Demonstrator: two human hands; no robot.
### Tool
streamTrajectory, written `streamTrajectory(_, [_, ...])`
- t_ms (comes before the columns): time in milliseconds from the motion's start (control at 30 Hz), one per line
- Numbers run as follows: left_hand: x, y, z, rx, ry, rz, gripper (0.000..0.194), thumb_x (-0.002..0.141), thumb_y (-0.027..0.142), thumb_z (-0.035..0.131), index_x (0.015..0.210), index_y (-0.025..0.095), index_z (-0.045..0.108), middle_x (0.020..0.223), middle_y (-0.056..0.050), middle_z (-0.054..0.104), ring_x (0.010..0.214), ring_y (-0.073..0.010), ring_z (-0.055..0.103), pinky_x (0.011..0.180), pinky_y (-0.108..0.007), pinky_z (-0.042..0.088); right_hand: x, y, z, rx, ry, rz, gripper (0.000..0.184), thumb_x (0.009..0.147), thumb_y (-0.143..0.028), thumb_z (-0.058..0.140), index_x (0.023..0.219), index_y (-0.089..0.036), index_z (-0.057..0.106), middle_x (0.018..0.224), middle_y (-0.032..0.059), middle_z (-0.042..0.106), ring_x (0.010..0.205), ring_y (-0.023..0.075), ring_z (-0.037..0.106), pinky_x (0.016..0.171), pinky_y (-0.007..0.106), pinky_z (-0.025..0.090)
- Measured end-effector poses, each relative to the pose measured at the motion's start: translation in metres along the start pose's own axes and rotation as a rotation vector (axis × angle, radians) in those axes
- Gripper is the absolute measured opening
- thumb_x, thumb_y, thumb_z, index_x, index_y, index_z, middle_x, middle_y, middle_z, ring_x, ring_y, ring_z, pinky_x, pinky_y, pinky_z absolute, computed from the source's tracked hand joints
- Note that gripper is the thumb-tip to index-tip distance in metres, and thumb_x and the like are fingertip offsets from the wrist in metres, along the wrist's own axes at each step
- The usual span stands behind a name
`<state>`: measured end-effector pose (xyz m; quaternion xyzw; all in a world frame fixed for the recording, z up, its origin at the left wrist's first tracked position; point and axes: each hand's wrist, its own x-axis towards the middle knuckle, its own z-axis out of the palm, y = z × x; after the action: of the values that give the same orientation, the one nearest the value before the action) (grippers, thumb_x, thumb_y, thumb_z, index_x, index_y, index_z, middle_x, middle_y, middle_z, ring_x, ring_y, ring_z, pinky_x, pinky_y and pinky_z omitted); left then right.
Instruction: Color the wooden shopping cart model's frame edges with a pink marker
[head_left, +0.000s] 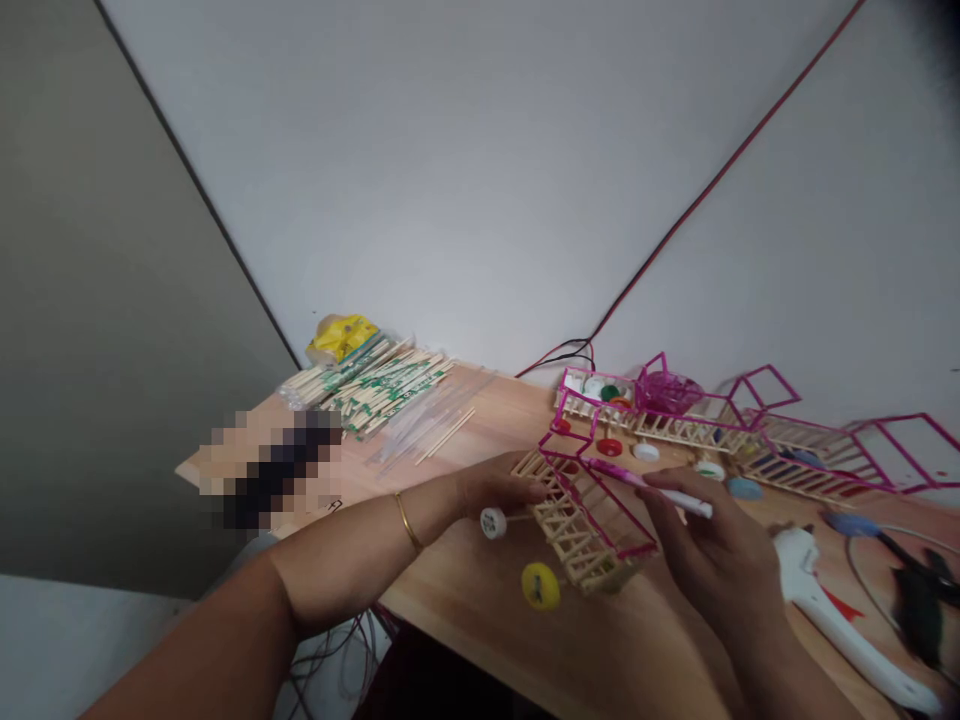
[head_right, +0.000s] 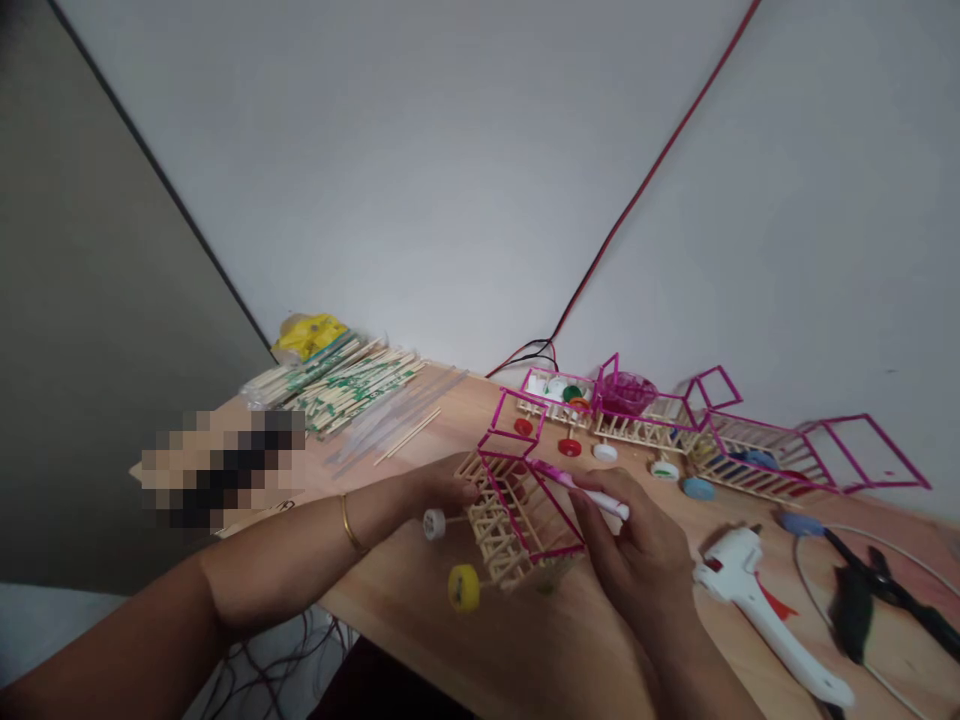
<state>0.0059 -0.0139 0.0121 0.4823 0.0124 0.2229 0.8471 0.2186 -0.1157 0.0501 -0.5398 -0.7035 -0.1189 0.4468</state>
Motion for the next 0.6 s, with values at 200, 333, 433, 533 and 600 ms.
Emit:
streamTrajectory(200, [0.0002,0.0015,0.0023,-0.022,-0.015,0.014,0.066,0.061,0.049,0.087,0.112,0.011,0.068,0.107,-0.013,0.073,0.09,-0.0202,0.068,0.083,-0.029,0.047,-0.0027,0.0035,0.003,0.003,0.023,0.012,0.012,0.092,-0.033,0.06,0.099,-0.024,0.065,0.088,0.0016,0.073,0.075,0.0148,0.07,0.064,0.023,0.051])
streamTrajectory(333, [-0.0003,0.0009,0.0012,-0.014,0.006,0.001,0.069,0.059,0.051,0.087,0.112,0.012,0.068,0.106,-0.013,0.073,0.093,-0.0217,0.068,0.084,-0.03,0.046,-0.0026,0.0036,0.004,0.006,0.007,-0.025,0.012,0.093,-0.033,0.059,0.099,-0.024,0.065,0.087,0.0007,0.073,0.075,0.0135,0.069,0.064,0.022,0.05])
streamTrajectory(433, [-0.0004,0.001,0.0013,-0.013,0.005,0.002,0.068,0.059,0.05,0.088,0.112,0.012,0.068,0.106,-0.012,0.073,0.091,-0.0201,0.067,0.083,-0.029,0.046,-0.0002,0.0015,0.0033,0.004,0.022,-0.023,0.012,0.092,-0.033,0.06,0.099,-0.024,0.065,0.087,0.0007,0.073,0.075,0.0134,0.069,0.065,0.022,0.05])
streamTrajectory(533, [0.0001,0.0011,0.0018,-0.008,0.022,0.002,0.065,0.06,0.048,0.087,0.111,0.012,0.069,0.107,-0.012,0.073,0.092,-0.0202,0.067,0.084,-0.029,0.046,0.0008,0.0005,0.0022,0.026,0.023,-0.023,0.013,0.092,-0.034,0.06,0.098,-0.024,0.066,0.086,0.0011,0.073,0.074,0.0138,0.069,0.064,0.023,0.05])
streamTrajectory(600, [-0.0001,0.0001,0.0012,-0.019,0.021,-0.004,0.065,0.06,0.048,0.087,0.111,0.012,0.069,0.105,-0.012,0.074,0.092,-0.0216,0.068,0.083,-0.029,0.047,-0.0007,0.0011,0.001,0.043,0.018,-0.013,0.014,0.092,-0.035,0.06,0.097,-0.024,0.067,0.086,0.0014,0.073,0.073,0.0142,0.069,0.063,0.023,0.05])
